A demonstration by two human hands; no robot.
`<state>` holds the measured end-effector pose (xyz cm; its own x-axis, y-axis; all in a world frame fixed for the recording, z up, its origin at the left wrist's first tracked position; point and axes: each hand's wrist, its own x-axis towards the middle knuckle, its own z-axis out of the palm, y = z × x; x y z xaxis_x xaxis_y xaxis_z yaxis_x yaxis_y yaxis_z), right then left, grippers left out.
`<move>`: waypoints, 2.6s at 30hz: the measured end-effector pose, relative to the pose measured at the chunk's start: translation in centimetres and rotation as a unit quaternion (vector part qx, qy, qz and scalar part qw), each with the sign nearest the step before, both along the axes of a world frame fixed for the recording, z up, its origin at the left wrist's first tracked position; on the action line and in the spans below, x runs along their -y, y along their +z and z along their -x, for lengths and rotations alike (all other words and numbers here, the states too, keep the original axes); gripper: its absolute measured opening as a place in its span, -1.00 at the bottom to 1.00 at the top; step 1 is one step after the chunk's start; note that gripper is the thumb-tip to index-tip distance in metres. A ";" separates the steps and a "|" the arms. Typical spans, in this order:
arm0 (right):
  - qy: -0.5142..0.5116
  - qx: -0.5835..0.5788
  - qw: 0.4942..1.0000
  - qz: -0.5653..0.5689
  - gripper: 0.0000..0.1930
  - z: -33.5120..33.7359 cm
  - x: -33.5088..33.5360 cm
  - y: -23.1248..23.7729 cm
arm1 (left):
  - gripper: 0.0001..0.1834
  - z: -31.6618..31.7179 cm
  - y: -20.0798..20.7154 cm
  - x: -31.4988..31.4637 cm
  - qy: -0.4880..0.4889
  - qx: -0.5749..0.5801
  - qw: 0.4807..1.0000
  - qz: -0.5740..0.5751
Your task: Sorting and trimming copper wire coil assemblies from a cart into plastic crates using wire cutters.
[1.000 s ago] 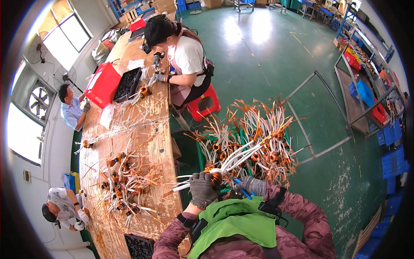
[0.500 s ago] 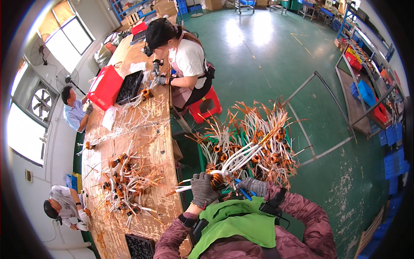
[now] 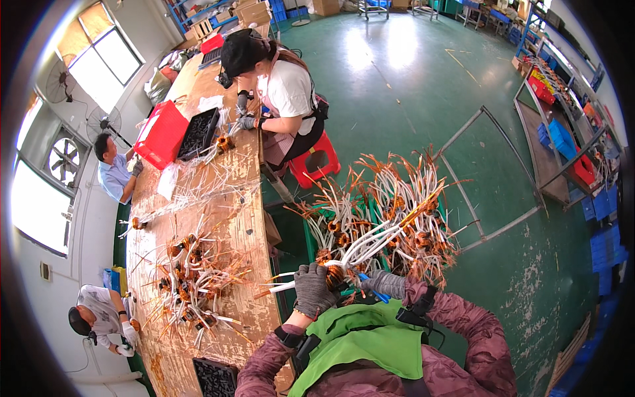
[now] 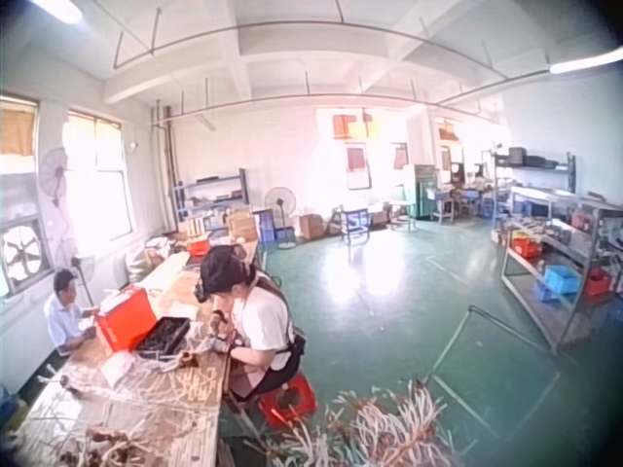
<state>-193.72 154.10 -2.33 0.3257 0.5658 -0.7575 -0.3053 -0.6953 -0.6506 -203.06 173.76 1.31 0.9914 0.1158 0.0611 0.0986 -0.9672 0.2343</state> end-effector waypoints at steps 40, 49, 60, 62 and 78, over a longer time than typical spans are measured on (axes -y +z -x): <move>0.086 0.617 0.773 -0.118 -0.38 -2.3 2.4 7.0 | -0.39 -3.8 0.5 -5.1 0.102 -0.015 0.097 0.990; 0.062 0.698 0.692 -0.173 -0.35 -3.6 1.2 6.4 | -0.45 -3.0 3.6 -0.5 0.194 -0.011 0.114 0.974; 0.137 0.702 0.682 -0.150 -0.37 -5.6 1.1 6.9 | -0.44 -3.0 4.1 0.7 0.250 -0.034 0.082 0.964; 0.087 0.753 0.633 -0.160 -0.44 -4.9 1.0 6.4 | -0.46 -2.7 4.4 1.0 0.270 -0.025 0.087 0.959; 0.101 0.734 0.648 -0.174 -0.50 -6.1 0.4 5.7 | -0.33 -4.0 1.1 0.5 0.288 -0.028 0.050 0.956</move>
<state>-187.64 153.71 3.39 0.4431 0.7629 0.4708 0.8958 -0.3572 -0.2643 -199.04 173.28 2.40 0.7824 -0.1337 -0.6082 0.0338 0.9843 -0.1730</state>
